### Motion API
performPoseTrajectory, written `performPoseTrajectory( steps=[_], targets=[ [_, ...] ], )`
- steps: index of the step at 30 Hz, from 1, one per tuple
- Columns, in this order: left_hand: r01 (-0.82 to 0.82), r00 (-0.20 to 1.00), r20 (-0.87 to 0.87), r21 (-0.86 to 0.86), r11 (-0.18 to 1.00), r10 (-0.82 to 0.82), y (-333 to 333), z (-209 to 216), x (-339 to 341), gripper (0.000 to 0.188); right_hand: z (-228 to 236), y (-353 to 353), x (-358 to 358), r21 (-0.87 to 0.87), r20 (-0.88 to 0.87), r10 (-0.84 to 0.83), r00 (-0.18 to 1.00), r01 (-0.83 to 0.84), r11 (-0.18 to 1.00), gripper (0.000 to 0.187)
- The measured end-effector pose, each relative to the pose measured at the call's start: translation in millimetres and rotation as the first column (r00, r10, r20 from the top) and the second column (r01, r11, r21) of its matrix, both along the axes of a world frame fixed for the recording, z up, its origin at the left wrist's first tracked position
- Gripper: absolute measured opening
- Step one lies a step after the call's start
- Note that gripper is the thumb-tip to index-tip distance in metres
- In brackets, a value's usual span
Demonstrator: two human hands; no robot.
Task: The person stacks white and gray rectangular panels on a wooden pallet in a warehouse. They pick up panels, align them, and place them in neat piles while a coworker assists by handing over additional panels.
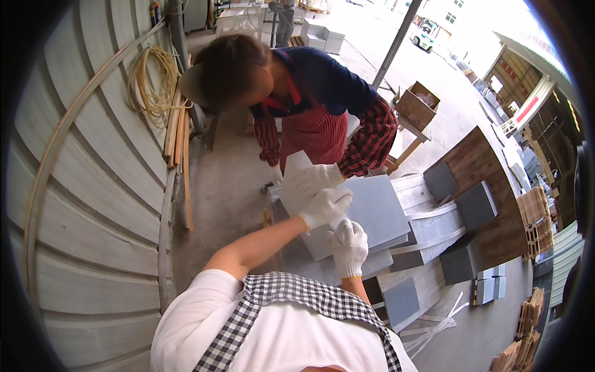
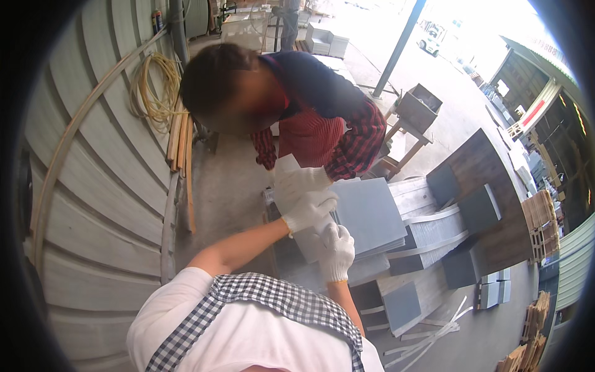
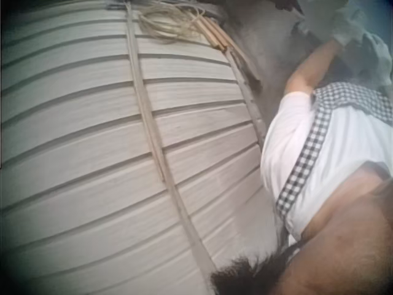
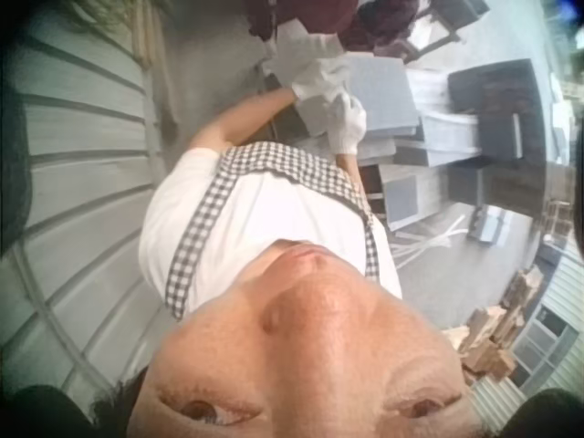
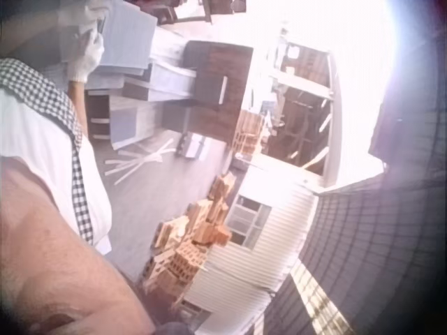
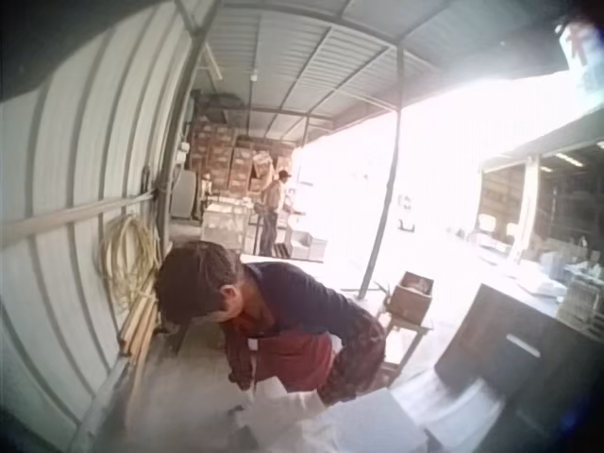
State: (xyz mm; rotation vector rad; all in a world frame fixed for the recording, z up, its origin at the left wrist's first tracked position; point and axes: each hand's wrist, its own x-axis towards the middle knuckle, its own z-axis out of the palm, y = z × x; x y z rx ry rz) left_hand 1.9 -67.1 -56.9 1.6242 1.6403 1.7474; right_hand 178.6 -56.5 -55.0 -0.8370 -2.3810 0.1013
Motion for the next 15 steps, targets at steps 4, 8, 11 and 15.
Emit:
performPoseTrajectory(
  steps=[4, 8, 11, 15],
  targets=[
    [-0.425, 0.892, -0.057, 0.23, 0.875, 0.448, -25.3, -4.9, -2.6, 0.017, 4.5, 1.1, -0.2, -0.014, 0.004, -0.004, 1.0, 0.004, 1.0, 0.052],
    [-0.662, 0.747, 0.08, 0.001, 0.75, 0.66, -41.6, -14.9, -35.9, 0.026, 4.5, -0.8, 3.0, -0.015, -0.007, -0.001, 1.0, 0.001, 1.0, 0.053],
    [-0.735, 0.615, 0.185, -0.22, 0.642, 0.767, -34.2, -40.4, -72.9, 0.039, 2.2, -3.2, 1.5, -0.008, 0.006, -0.005, 1.0, 0.005, 1.0, 0.053],
    [-0.601, 0.649, 0.332, -0.329, 0.728, 0.685, -19.7, -75.9, -111.7, 0.054, -0.8, 3.3, 1.3, 0.012, -0.018, -0.001, 1.0, 0.002, 1.0, 0.053]
  ],
)
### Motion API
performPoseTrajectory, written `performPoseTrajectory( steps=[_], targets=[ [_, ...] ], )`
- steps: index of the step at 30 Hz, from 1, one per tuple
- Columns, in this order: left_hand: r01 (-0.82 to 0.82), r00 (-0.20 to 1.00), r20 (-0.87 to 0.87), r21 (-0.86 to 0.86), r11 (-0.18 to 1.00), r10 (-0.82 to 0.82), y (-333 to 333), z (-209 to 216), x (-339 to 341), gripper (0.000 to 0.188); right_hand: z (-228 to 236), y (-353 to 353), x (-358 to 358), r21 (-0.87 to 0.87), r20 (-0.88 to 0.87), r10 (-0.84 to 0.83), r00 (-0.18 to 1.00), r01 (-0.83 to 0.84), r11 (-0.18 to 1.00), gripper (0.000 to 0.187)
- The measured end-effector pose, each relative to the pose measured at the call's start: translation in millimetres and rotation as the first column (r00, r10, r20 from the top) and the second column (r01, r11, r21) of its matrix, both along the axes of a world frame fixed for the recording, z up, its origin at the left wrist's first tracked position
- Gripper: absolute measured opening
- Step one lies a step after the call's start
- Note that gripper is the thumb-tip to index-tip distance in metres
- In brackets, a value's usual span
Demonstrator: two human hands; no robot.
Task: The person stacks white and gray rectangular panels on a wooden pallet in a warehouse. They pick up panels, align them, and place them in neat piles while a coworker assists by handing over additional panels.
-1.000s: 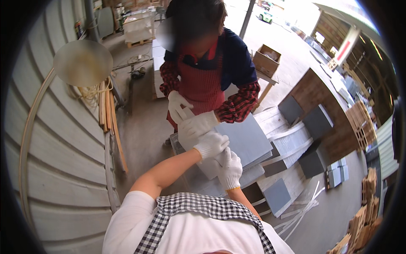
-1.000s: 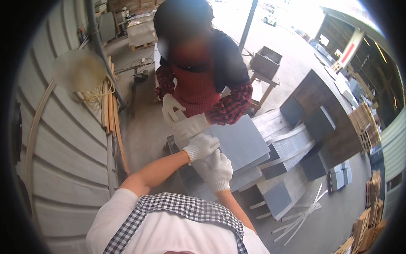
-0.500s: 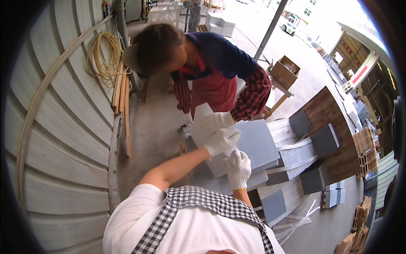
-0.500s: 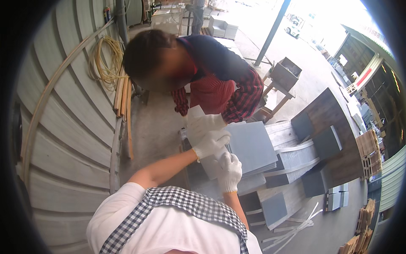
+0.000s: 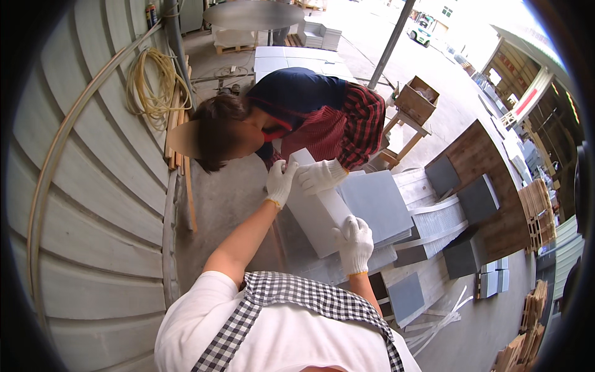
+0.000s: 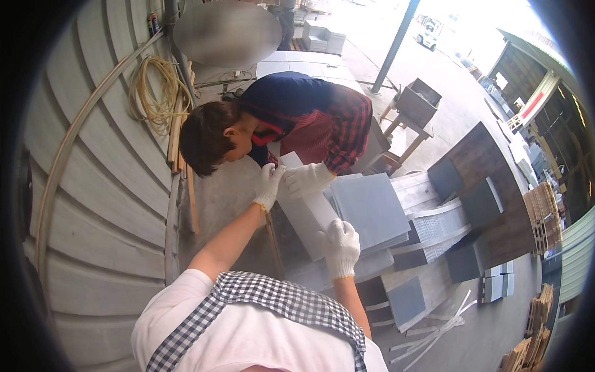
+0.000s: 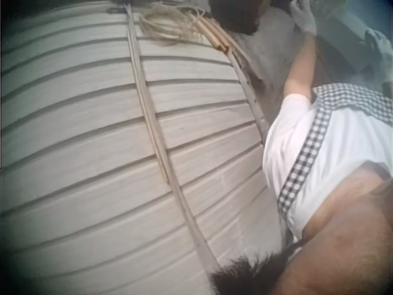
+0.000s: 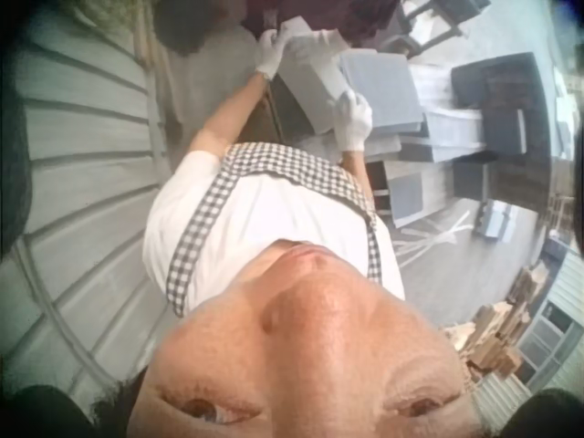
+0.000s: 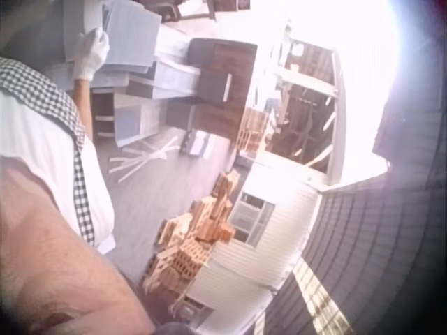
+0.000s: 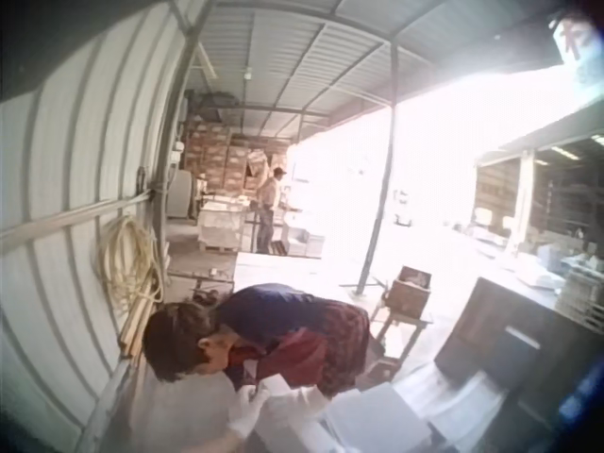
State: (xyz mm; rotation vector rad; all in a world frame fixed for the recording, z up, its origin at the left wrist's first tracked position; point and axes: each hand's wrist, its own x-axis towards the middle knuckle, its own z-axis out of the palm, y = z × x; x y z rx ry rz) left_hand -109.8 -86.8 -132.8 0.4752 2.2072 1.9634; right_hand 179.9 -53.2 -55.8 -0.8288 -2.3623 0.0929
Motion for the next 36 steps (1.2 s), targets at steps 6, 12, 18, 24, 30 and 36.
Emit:
performPoseTrajectory(
  steps=[6, 12, 18, 24, 30, 36],
  targets=[
    [0.312, 0.925, 0.161, 0.191, 0.931, -0.343, 15.9, -9.8, -31.8, 0.048, 4.1, 2.0, 0.5, -0.02, 0.038, -0.018, 0.999, 0.018, 1.0, 0.052],
    [0.524, 0.736, 0.267, 0.357, 0.773, -0.622, 33.5, -5.4, -65.1, 0.033, 6.8, 0.3, 1.1, 0.002, 0.037, -0.006, 0.999, 0.006, 1.0, 0.053],
    [0.657, 0.647, 0.214, 0.33, 0.678, -0.732, 48.7, 8.9, -68.7, 0.036, 2.9, 2.9, 4.6, -0.026, 0.054, -0.037, 0.998, 0.039, 0.999, 0.054],
    [0.658, 0.753, 0.191, -0.203, 0.725, -0.63, 64.2, 12.0, -76.7, 0.029, 0.8, 1.2, 3.9, -0.047, -0.01, -0.019, 1.0, 0.019, 0.999, 0.064],
    [0.493, 0.77, 0.222, 0.39, 0.778, -0.598, 61.9, -12.2, -72.7, 0.025, -23.6, -5.7, 10.1, -0.398, -0.317, -0.111, 0.942, -0.025, 0.917, 0.105],
    [0.54, 0.723, 0.315, 0.298, 0.787, -0.615, 59.3, 13.4, -59.3, 0.028, -60.2, -5.2, 28.3, -0.832, -0.131, -0.363, 0.922, 0.097, 0.546, 0.109]
  ],
)
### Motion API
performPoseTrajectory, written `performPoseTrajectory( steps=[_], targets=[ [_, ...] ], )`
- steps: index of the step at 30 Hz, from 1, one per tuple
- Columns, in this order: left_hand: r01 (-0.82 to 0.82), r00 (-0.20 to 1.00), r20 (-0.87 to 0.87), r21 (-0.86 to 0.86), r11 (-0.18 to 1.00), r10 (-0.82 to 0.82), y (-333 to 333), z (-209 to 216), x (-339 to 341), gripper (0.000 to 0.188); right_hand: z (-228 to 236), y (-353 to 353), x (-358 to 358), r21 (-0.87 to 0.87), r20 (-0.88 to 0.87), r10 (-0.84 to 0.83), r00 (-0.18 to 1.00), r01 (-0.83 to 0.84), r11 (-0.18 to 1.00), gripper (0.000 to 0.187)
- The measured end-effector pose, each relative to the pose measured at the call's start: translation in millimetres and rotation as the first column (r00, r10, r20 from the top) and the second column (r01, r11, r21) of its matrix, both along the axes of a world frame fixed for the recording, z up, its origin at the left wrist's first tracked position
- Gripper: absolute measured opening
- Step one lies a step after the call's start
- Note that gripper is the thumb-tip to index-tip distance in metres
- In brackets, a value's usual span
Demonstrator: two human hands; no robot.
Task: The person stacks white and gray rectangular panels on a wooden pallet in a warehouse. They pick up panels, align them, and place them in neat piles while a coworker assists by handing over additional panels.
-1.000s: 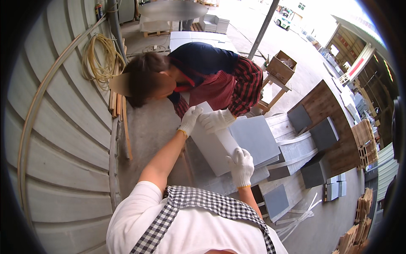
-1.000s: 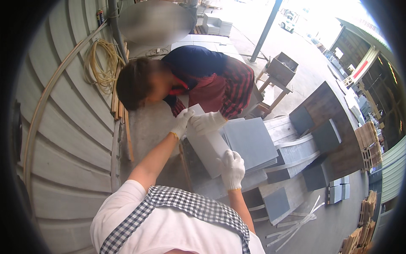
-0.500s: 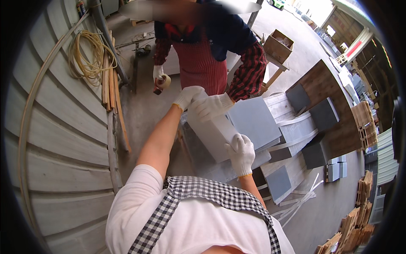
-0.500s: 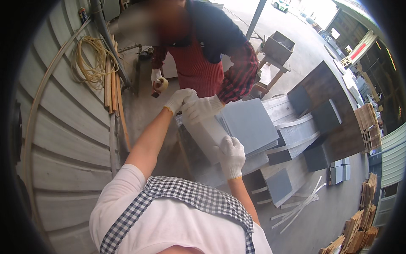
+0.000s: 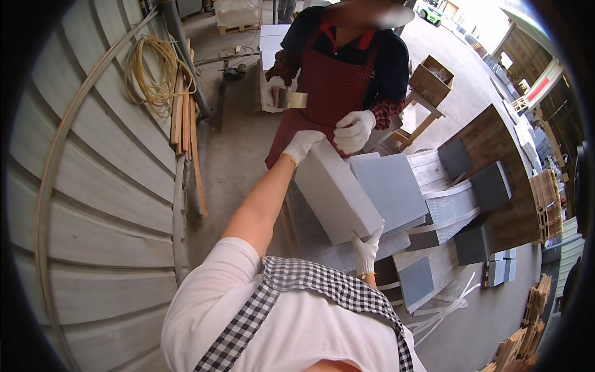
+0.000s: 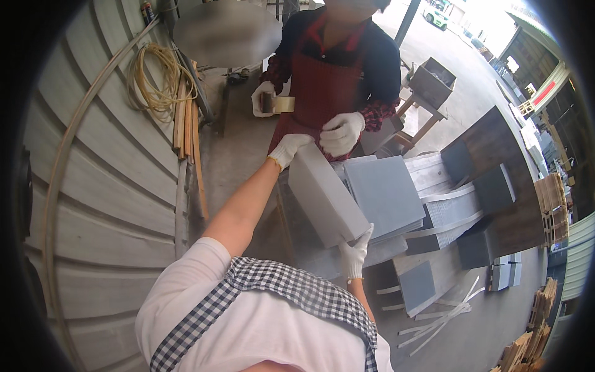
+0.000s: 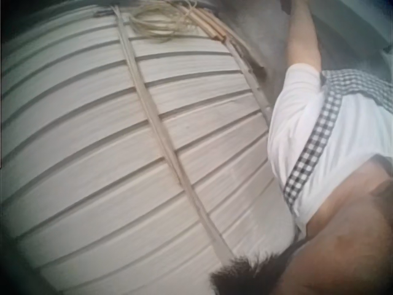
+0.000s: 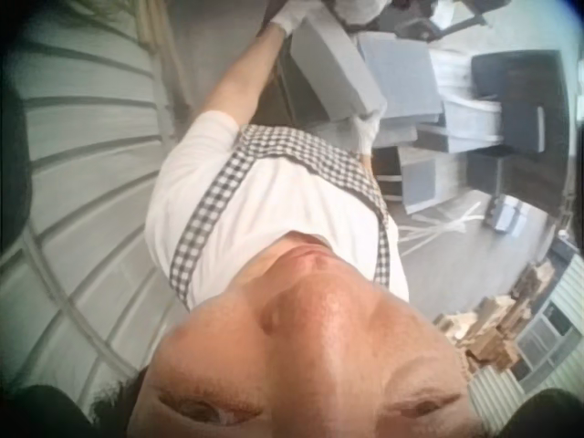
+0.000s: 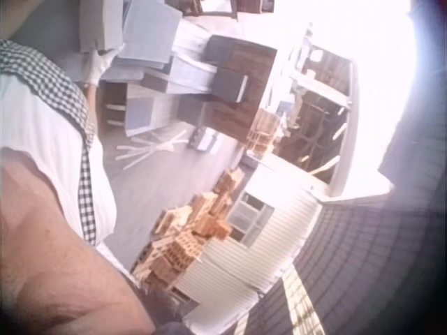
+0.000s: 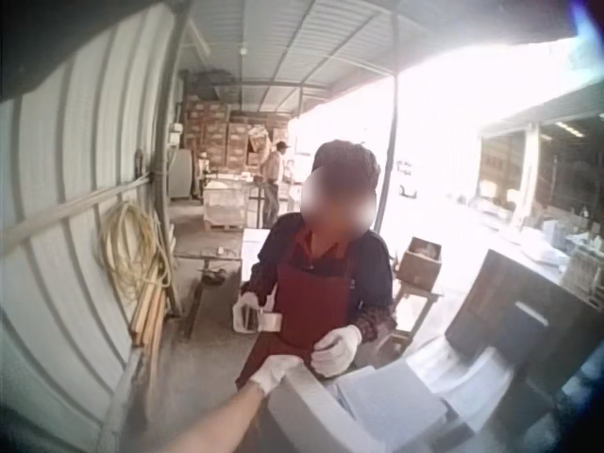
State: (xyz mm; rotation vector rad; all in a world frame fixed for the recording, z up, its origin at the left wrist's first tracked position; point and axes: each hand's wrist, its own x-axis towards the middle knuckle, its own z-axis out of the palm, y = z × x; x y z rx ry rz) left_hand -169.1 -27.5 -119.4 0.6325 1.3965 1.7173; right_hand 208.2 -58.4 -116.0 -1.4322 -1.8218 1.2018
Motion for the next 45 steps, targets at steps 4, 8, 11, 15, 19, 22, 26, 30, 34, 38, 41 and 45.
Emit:
performPoseTrajectory(
  steps=[4, 8, 11, 15, 19, 22, 26, 30, 34, 38, 41, 45],
  targets=[
    [-0.04, 0.999, -0.02, 0.091, 0.995, 0.042, -2.1, -6.8, -5.9, 0.028, -30.5, 6.5, 0.9, -0.061, 0.053, 0.059, 0.997, -0.056, 0.997, 0.084],
    [-0.035, 0.996, 0.08, 0.09, 0.995, 0.027, -4.3, -8.2, -5.8, 0.026, -36.2, 6.2, 0.3, 0.031, 0.023, 0.038, 0.999, -0.039, 0.999, 0.068],
    [-0.036, 0.998, 0.05, 0.081, 0.996, 0.032, -2.1, -12.3, -9.1, 0.028, -35.6, 9.6, 2.9, -0.008, 0.062, 0.053, 0.997, -0.053, 0.999, 0.071],
    [-0.016, 1.0, 0.001, 0.068, 0.998, 0.016, -1.9, -6.0, -3.6, 0.034, -42.1, 14.7, 9.8, -0.025, -0.003, 0.088, 0.996, -0.088, 0.996, 0.072],
    [-0.026, 1.0, 0.0, 0.019, 0.999, 0.026, -8.1, 1.8, -3.2, 0.037, -37.0, 12.6, 15.4, 0.048, 0.094, 0.175, 0.98, -0.18, 0.982, 0.088],
    [-0.045, 0.998, -0.049, 0.005, 0.999, 0.045, -11.7, 12.1, 3.4, 0.037, -45.3, 19.0, 30.0, -0.042, 0.297, 0.327, 0.897, -0.33, 0.943, 0.101],
    [-0.031, 1.0, -0.002, 0.007, 0.999, 0.031, -11.3, 13.3, 3.6, 0.037, -90.2, 28.6, 64.5, -0.223, 0.415, 0.406, 0.814, -0.341, 0.913, 0.082],
    [-0.046, 0.999, -0.011, 0.037, 0.998, 0.047, -10.1, -1.2, -7.4, 0.034, -112.0, 28.1, 89.3, -0.335, 0.387, 0.448, 0.806, -0.33, 0.883, 0.074],
    [-0.044, 0.999, 0.024, 0.039, 0.998, 0.043, -1.5, -7.4, -6.1, 0.03, -176.0, 26.6, 127.9, -0.359, 0.434, 0.416, 0.799, -0.27, 0.893, 0.073],
    [-0.039, 0.999, 0.029, 0.059, 0.997, 0.038, -3.1, -4.5, -4.3, 0.029, -189.0, 12.3, 141.7, -0.411, 0.449, 0.423, 0.787, -0.238, 0.88, 0.066],
    [-0.038, 0.998, 0.047, 0.064, 0.997, 0.035, -2.2, -2.5, -2.0, 0.028, -188.4, 5.4, 147.0, -0.432, 0.42, 0.421, 0.804, -0.231, 0.872, 0.062],
    [-0.045, 0.998, 0.05, 0.052, 0.998, 0.043, -0.4, -2.4, -1.5, 0.028, -194.9, 5.5, 150.1, -0.434, 0.426, 0.395, 0.814, -0.2, 0.879, 0.061]
  ],
)
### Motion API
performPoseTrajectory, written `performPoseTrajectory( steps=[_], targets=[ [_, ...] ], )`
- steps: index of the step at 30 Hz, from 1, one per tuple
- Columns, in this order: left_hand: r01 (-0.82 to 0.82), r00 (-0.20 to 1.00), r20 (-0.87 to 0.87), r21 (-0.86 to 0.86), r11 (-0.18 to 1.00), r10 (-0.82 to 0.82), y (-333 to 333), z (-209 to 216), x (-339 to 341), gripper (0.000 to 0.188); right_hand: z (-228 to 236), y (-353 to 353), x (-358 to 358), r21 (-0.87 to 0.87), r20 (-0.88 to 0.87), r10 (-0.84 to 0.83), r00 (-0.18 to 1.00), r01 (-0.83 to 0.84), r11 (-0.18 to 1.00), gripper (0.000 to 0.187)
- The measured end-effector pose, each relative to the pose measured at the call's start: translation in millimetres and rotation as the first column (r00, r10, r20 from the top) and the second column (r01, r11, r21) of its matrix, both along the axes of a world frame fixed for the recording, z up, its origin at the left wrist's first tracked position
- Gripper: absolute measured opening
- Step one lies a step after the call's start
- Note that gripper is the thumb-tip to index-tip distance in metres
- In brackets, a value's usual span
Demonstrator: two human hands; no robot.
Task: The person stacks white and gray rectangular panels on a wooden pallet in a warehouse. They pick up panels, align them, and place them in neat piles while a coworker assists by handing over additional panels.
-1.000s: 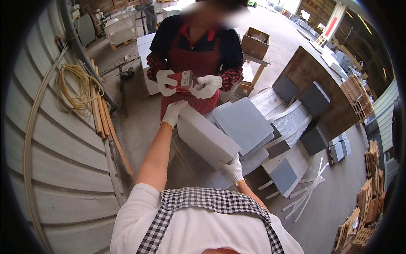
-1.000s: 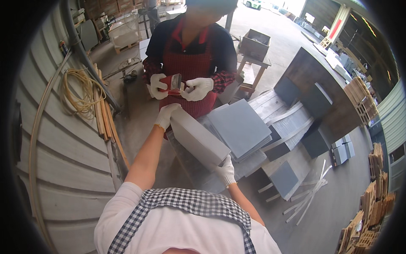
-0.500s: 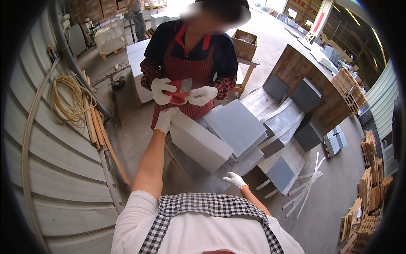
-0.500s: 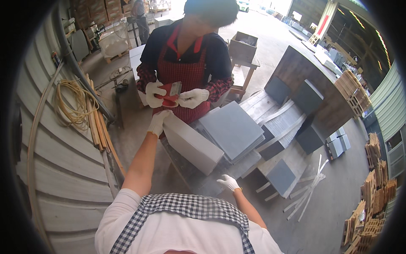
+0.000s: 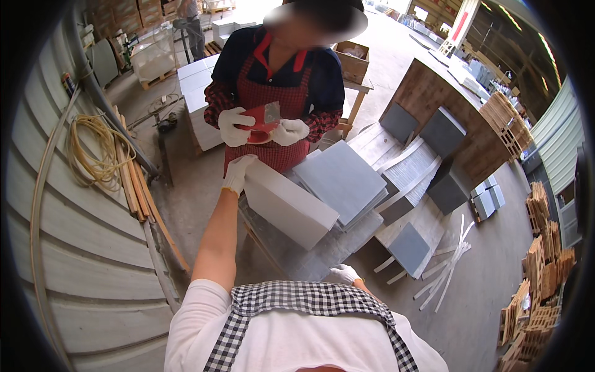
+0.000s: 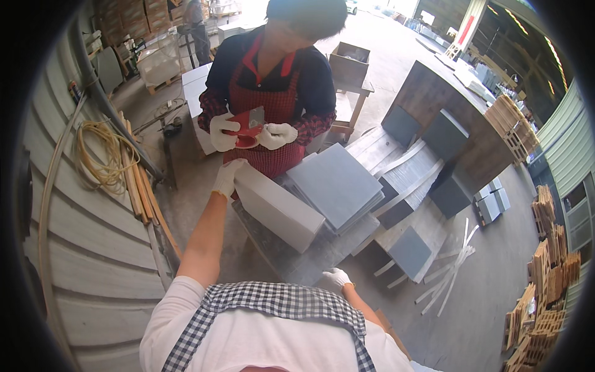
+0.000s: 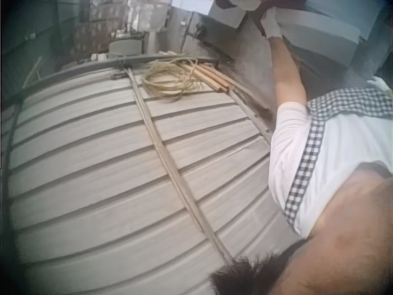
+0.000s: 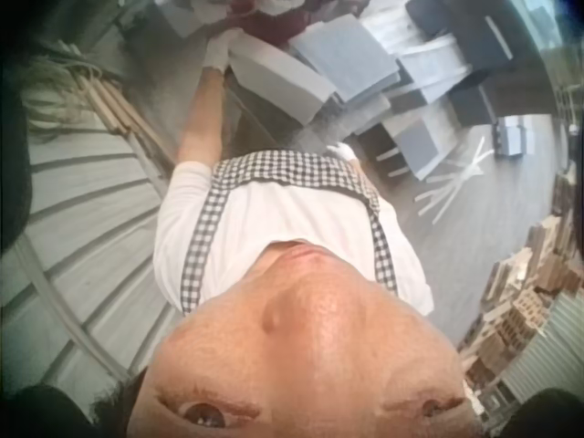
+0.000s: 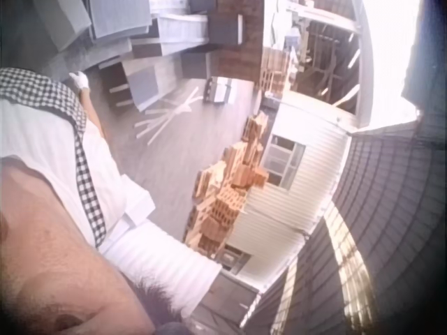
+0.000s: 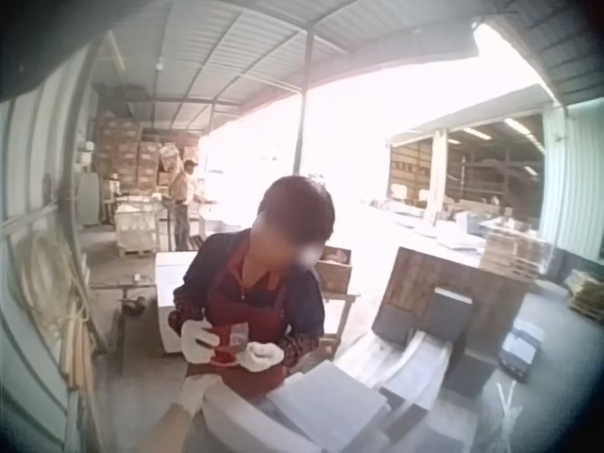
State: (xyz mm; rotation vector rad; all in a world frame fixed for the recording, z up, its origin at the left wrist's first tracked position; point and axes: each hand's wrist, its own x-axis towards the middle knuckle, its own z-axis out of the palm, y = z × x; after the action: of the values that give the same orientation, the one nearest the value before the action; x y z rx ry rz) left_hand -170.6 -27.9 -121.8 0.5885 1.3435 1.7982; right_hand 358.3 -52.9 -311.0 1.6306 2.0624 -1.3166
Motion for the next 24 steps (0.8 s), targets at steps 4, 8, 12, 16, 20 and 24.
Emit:
performPoseTrajectory(
  steps=[4, 8, 12, 16, 20, 24],
  targets=[
    [0.016, 1.0, -0.002, -0.003, 1.0, -0.016, 2.2, 3.2, 2.1, 0.028, 2.7, -3.3, 4.5, 0.028, 0.028, -0.007, 1.0, 0.006, 1.0, 0.059],
    [0.008, 0.998, -0.063, 0.016, 1.0, -0.007, -4.3, 5.9, 2.1, 0.03, 34.0, -18.3, -1.9, 0.034, 0.007, 0.025, 1.0, -0.026, 0.999, 0.051],
    [0.015, 0.99, -0.144, 0.012, 1.0, -0.013, -4.4, 1.0, -4.9, 0.031, 36.6, -19.3, -0.8, -0.044, 0.032, 0.012, 0.999, -0.01, 0.999, 0.057],
    [0.018, 0.998, -0.053, 0.008, 1.0, -0.018, 1.7, -2.1, -2.4, 0.03, -11.4, -20.2, 23.2, -0.019, 0.015, -0.045, 0.999, 0.046, 0.999, 0.059],
    [0.007, 1.0, 0.009, -0.026, 1.0, -0.007, -1.8, 8.1, 2.0, 0.028, -7.4, -27.5, 19.4, -0.077, 0.031, -0.12, 0.992, 0.122, 0.99, 0.054],
    [0.021, 1.0, 0.024, -0.012, 1.0, -0.02, -0.2, 2.7, -1.2, 0.028, -18.3, -28.0, 27.1, -0.111, 0.008, -0.157, 0.988, 0.157, 0.981, 0.053]
  ],
)
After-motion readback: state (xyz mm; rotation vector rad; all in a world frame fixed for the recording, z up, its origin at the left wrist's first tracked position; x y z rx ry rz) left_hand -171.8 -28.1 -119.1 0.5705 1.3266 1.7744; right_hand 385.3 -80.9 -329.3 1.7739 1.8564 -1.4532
